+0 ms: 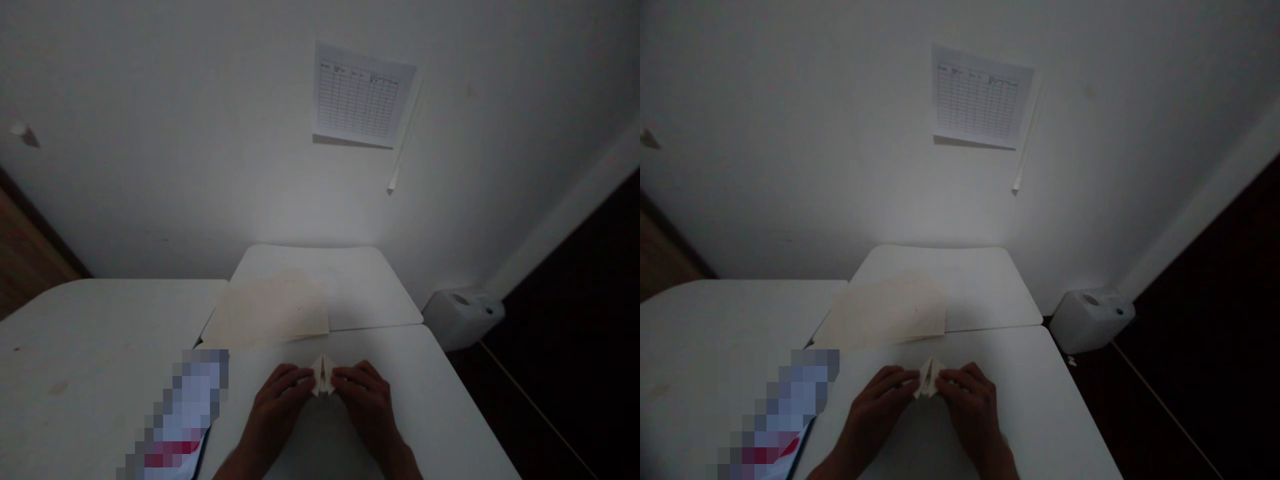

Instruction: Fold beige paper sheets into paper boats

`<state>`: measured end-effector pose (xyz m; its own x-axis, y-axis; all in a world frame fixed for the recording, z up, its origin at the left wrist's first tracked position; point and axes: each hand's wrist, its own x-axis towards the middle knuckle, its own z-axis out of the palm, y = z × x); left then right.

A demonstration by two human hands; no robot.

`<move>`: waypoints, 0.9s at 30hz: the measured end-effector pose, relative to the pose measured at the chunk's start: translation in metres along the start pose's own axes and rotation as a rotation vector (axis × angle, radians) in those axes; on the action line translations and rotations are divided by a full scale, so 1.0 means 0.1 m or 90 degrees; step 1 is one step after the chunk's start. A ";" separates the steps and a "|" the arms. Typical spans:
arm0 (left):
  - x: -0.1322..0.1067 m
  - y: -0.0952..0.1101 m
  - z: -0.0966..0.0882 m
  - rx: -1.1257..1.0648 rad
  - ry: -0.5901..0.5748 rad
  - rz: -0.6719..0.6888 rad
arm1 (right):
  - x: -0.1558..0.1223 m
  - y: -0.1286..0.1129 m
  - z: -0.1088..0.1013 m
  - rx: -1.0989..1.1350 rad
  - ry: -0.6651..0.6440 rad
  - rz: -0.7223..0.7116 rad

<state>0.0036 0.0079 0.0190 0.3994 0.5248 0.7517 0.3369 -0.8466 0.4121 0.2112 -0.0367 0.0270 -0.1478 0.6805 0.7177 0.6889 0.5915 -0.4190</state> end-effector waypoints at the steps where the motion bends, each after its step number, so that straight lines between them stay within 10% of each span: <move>1: 0.00 0.00 0.00 -0.004 0.000 -0.005 | 0.00 0.00 0.00 0.005 0.001 0.002; 27: 0.02 0.10 -0.05 -0.176 -0.046 -0.243 | -0.02 -0.09 0.09 0.051 0.046 0.044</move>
<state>0.0031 -0.0005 0.0275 0.3527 0.7996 0.4860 0.2363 -0.5787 0.7806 0.1994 -0.0397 0.0241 -0.0482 0.6892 0.7230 0.6364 0.5791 -0.5095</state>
